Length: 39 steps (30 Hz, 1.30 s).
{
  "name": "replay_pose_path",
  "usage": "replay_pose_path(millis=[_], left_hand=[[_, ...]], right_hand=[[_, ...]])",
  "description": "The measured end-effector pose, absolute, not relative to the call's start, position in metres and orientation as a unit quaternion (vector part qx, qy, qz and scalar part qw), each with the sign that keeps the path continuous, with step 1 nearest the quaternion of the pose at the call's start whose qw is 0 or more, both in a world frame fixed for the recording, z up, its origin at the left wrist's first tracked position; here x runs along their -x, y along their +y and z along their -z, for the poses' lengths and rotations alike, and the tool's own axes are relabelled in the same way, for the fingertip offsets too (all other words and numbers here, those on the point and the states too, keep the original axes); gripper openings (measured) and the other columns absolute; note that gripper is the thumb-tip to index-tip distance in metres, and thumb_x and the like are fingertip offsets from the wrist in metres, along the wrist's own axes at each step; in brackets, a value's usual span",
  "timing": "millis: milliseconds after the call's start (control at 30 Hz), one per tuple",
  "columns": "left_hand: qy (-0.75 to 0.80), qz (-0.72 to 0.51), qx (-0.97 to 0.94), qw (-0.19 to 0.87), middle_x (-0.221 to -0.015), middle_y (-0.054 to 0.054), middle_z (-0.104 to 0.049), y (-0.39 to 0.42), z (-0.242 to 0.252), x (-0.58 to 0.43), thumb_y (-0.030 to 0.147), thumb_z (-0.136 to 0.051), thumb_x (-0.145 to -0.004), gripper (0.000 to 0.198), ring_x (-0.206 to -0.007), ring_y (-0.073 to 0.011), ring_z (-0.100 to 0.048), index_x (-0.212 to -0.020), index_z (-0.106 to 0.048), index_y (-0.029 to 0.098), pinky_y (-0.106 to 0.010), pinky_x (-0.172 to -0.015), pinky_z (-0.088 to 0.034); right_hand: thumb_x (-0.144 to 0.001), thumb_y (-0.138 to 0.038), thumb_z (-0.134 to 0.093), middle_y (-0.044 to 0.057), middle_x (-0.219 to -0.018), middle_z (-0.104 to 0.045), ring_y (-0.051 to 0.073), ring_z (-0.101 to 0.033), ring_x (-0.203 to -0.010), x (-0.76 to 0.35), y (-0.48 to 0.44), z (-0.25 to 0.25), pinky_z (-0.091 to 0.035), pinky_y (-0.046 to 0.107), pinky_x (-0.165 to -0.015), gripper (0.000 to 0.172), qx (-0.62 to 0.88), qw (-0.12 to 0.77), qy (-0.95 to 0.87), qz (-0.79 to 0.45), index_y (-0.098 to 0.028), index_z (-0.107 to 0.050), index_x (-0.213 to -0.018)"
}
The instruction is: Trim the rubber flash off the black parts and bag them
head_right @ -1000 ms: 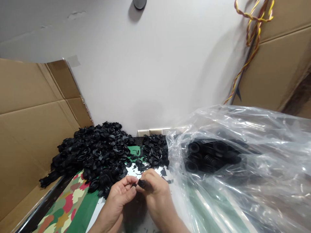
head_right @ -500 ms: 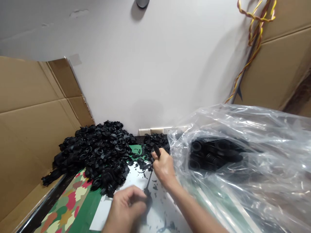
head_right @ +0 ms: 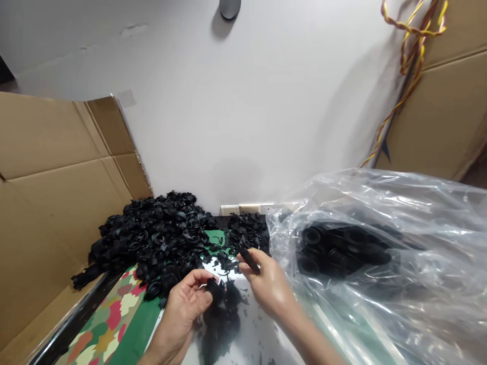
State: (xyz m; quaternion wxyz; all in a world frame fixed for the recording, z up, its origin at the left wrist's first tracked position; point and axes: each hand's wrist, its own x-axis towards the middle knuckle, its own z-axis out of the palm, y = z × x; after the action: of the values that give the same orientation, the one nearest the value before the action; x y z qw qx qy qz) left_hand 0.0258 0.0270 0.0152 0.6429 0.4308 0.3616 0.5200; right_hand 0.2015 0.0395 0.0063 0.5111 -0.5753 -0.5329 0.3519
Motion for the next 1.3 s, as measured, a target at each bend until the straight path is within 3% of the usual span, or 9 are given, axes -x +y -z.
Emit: replay_pose_path(millis=[233, 467, 567, 667, 767, 900, 1000, 1133, 1300], left_hand=[[0.388, -0.541, -0.319, 0.674, -0.071, -0.005, -0.070, 0.038, -0.016, -0.029, 0.032, -0.082, -0.059, 0.032, -0.069, -0.0175, -0.065, -0.082, -0.068, 0.015, -0.026, -0.068, -0.049], [0.357, -0.566, -0.352, 0.654, -0.075, -0.003, -0.068, 0.044, -0.010, -0.035, 0.032, -0.081, -0.061, 0.025, -0.070, -0.0148, -0.060, -0.077, -0.067, 0.018, -0.023, -0.065, -0.045], [0.412, -0.550, -0.442, 0.577, -0.081, -0.003, -0.066, 0.042, -0.012, -0.030, 0.030, -0.072, -0.071, 0.021, -0.070, -0.0144, -0.057, -0.090, -0.069, 0.021, -0.024, -0.065, -0.043], [0.428, -0.497, -0.613, 0.440, -0.107, -0.004, -0.062, 0.039, -0.023, -0.022, 0.014, -0.063, -0.075, 0.040, -0.083, -0.0171, -0.058, -0.112, -0.064, 0.028, -0.028, -0.078, -0.043], [0.392, -0.414, -0.727, 0.383, -0.108, -0.005, -0.063, 0.038, -0.034, -0.017, 0.003, -0.057, -0.070, 0.043, -0.100, -0.0219, -0.055, -0.103, -0.070, 0.027, -0.032, -0.090, -0.039], [0.440, -0.431, -0.615, 0.492, -0.078, -0.001, -0.065, 0.043, -0.036, -0.017, 0.001, -0.062, -0.059, 0.033, -0.072, -0.0168, -0.059, -0.086, -0.066, 0.020, -0.027, -0.065, -0.045], [0.438, -0.437, -0.501, 0.605, -0.057, 0.005, -0.060, 0.047, -0.031, -0.019, 0.003, -0.069, -0.053, 0.028, -0.050, -0.0100, -0.052, -0.074, -0.057, 0.018, -0.020, -0.048, -0.041], [0.416, -0.453, -0.462, 0.640, -0.057, 0.003, -0.061, 0.048, -0.026, -0.018, 0.009, -0.082, -0.046, 0.032, -0.046, -0.0087, -0.053, -0.067, -0.058, 0.014, -0.020, -0.045, -0.043], [0.391, -0.455, -0.446, 0.664, -0.056, 0.001, -0.060, 0.051, -0.020, -0.015, 0.026, -0.089, -0.042, 0.039, -0.047, -0.0089, -0.052, -0.066, -0.062, 0.012, -0.020, -0.045, -0.043]], right_hand=[[-0.069, -0.039, -0.058, 0.003, -0.070, -0.063, 0.021, -0.056, -0.066, -0.184, 0.022, -0.017, -0.041, 0.030, -0.060, 0.023, 0.535, 0.529, -0.503, -0.425, -0.018, -0.064, -0.073], [-0.062, -0.030, -0.064, 0.004, -0.073, -0.066, 0.023, -0.057, -0.074, -0.156, 0.025, -0.009, -0.041, 0.032, -0.070, 0.017, 0.514, 0.539, -0.463, -0.481, -0.017, -0.064, -0.072], [-0.059, -0.026, -0.062, 0.000, -0.060, -0.058, 0.018, -0.052, -0.062, -0.155, 0.030, -0.010, -0.039, 0.029, -0.062, 0.009, 0.515, 0.559, -0.445, -0.474, -0.018, -0.059, -0.061], [-0.059, -0.026, -0.059, -0.004, -0.052, -0.048, 0.014, -0.044, -0.054, -0.159, 0.034, -0.014, -0.035, 0.027, -0.057, 0.011, 0.513, 0.550, -0.452, -0.479, -0.019, -0.053, -0.053], [-0.057, -0.026, -0.061, -0.003, -0.053, -0.048, 0.013, -0.043, -0.054, -0.165, 0.038, -0.018, -0.034, 0.027, -0.056, 0.011, 0.501, 0.534, -0.468, -0.495, -0.018, -0.055, -0.054], [-0.061, -0.030, -0.061, -0.003, -0.054, -0.048, 0.014, -0.042, -0.055, -0.172, 0.041, -0.019, -0.034, 0.027, -0.056, 0.014, 0.513, 0.532, -0.474, -0.480, -0.017, -0.057, -0.057], [-0.062, -0.030, -0.060, -0.002, -0.056, -0.050, 0.015, -0.044, -0.057, -0.174, 0.041, -0.016, -0.034, 0.028, -0.058, 0.014, 0.523, 0.532, -0.479, -0.464, -0.018, -0.058, -0.058], [-0.062, -0.028, -0.061, -0.001, -0.058, -0.055, 0.017, -0.049, -0.062, -0.176, 0.040, -0.014, -0.037, 0.029, -0.062, 0.013, 0.523, 0.530, -0.493, -0.450, -0.018, -0.057, -0.055], [-0.069, -0.031, -0.060, 0.004, -0.083, -0.064, 0.022, -0.057, -0.079, -0.174, 0.029, -0.022, -0.043, 0.032, -0.072, 0.016, 0.505, 0.558, -0.521, -0.403, -0.020, -0.068, -0.078]])
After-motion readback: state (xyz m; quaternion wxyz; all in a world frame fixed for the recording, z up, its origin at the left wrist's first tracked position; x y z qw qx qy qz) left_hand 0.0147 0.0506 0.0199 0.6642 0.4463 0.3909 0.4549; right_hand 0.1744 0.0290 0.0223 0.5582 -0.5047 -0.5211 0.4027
